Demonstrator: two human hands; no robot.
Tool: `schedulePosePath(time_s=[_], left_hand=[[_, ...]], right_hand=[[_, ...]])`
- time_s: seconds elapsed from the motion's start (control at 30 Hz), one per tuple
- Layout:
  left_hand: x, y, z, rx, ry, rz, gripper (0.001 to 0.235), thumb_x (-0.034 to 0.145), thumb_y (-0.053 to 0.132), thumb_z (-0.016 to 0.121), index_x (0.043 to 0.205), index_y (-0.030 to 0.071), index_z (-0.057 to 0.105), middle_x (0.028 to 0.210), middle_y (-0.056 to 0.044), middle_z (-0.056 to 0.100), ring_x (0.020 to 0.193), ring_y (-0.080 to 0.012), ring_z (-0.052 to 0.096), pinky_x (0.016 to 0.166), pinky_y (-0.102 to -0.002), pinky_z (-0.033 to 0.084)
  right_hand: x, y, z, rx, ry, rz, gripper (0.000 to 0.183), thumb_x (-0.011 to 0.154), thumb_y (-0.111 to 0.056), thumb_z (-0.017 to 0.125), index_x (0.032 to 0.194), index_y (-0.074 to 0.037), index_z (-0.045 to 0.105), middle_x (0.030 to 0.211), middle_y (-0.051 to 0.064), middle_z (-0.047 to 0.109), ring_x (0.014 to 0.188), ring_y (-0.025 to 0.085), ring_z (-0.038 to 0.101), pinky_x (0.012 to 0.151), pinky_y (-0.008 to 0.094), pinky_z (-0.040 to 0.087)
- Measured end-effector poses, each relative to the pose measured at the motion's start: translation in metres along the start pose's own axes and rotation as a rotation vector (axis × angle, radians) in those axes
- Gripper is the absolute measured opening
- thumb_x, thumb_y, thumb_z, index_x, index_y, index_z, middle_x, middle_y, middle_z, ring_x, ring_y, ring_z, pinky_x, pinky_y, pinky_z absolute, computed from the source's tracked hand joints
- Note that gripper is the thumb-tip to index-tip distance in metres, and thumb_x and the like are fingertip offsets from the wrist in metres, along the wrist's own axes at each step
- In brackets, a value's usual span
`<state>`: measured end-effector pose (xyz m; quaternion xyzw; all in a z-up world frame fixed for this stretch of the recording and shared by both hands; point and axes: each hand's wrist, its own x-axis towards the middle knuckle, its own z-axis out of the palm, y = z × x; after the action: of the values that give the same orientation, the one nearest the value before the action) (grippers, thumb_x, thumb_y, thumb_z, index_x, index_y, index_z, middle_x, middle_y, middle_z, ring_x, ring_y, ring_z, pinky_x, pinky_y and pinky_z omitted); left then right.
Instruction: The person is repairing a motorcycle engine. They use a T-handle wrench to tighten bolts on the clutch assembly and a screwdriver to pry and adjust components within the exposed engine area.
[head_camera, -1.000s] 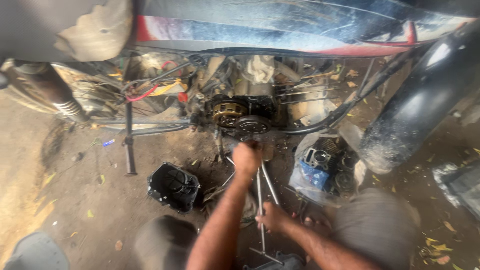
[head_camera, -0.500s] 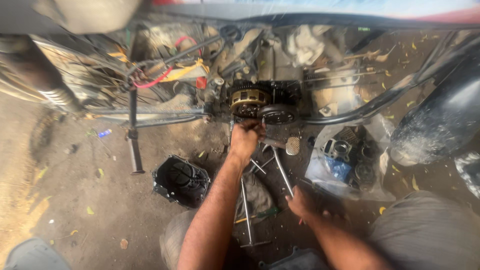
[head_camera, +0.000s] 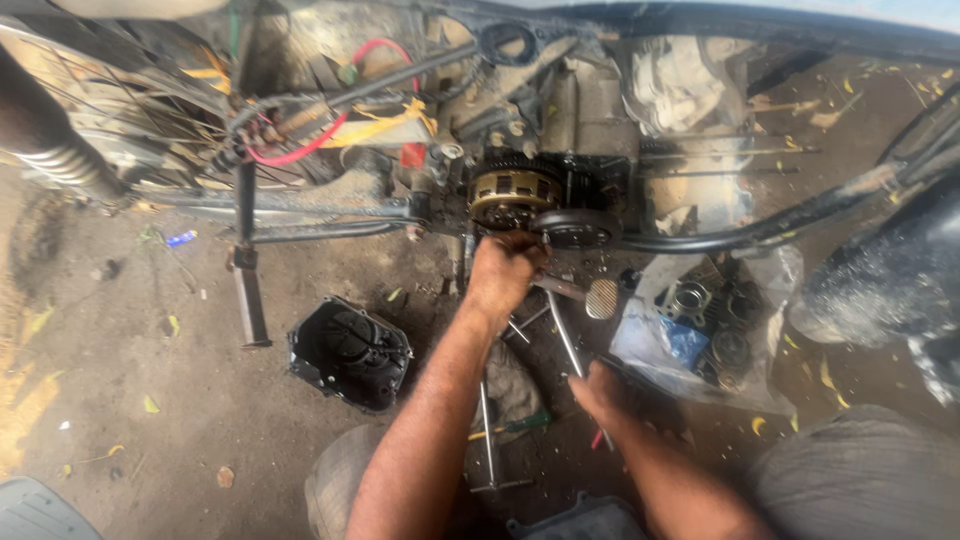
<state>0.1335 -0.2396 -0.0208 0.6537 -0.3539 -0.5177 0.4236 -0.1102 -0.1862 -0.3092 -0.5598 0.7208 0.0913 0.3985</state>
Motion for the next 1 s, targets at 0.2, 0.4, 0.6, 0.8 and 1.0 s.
schedulePosePath(time_s=[0.2,0.4,0.6,0.8,1.0], left_hand=[[0.008,-0.005,-0.004,-0.101,-0.057,0.077,0.020,0.090,0.003,0.065,0.105,-0.003,0.077,0.083,-0.012,0.072,0.070,-0.0155,0.061,0.068,-0.032,0.052],[0.015,-0.014,-0.002,-0.268,-0.089,0.072,0.019,0.087,-0.002,0.065,0.103,-0.008,0.074,0.081,-0.010,0.071,0.069,-0.0157,0.063,0.068,-0.031,0.053],[0.018,-0.022,-0.003,-0.387,-0.129,0.015,0.019,0.091,-0.001,0.060,0.104,-0.005,0.073,0.082,-0.008,0.070,0.068,-0.0150,0.061,0.069,-0.028,0.056],[0.013,-0.012,-0.005,-0.391,-0.156,-0.003,0.012,0.095,0.004,0.062,0.099,-0.001,0.072,0.078,-0.007,0.068,0.062,-0.0122,0.056,0.059,-0.027,0.046],[0.004,-0.002,-0.007,-0.437,-0.140,-0.095,0.008,0.094,0.005,0.065,0.097,0.002,0.072,0.079,-0.008,0.071,0.061,-0.0122,0.058,0.058,-0.027,0.048]], right_hand=[[-0.013,-0.006,0.010,0.142,0.143,0.005,0.065,0.091,-0.043,0.068,0.144,-0.009,0.054,0.131,0.019,0.068,0.122,0.034,0.066,0.104,0.044,0.051],[-0.045,0.050,0.038,0.328,0.186,-0.236,0.059,0.090,-0.036,0.072,0.136,0.000,0.058,0.126,0.025,0.069,0.122,0.035,0.066,0.102,0.042,0.051],[-0.101,0.066,0.023,0.211,0.083,-0.331,0.032,0.089,-0.032,0.069,0.097,-0.001,0.069,0.080,0.017,0.070,0.077,0.027,0.069,0.072,0.042,0.051],[-0.157,0.058,0.013,0.242,0.139,-0.357,0.027,0.088,-0.028,0.072,0.092,-0.002,0.066,0.071,0.015,0.063,0.068,0.022,0.063,0.064,0.039,0.047],[-0.206,0.041,-0.010,0.520,0.222,-0.642,0.028,0.087,-0.021,0.068,0.107,-0.002,0.068,0.082,0.011,0.072,0.078,0.020,0.069,0.069,0.037,0.053]])
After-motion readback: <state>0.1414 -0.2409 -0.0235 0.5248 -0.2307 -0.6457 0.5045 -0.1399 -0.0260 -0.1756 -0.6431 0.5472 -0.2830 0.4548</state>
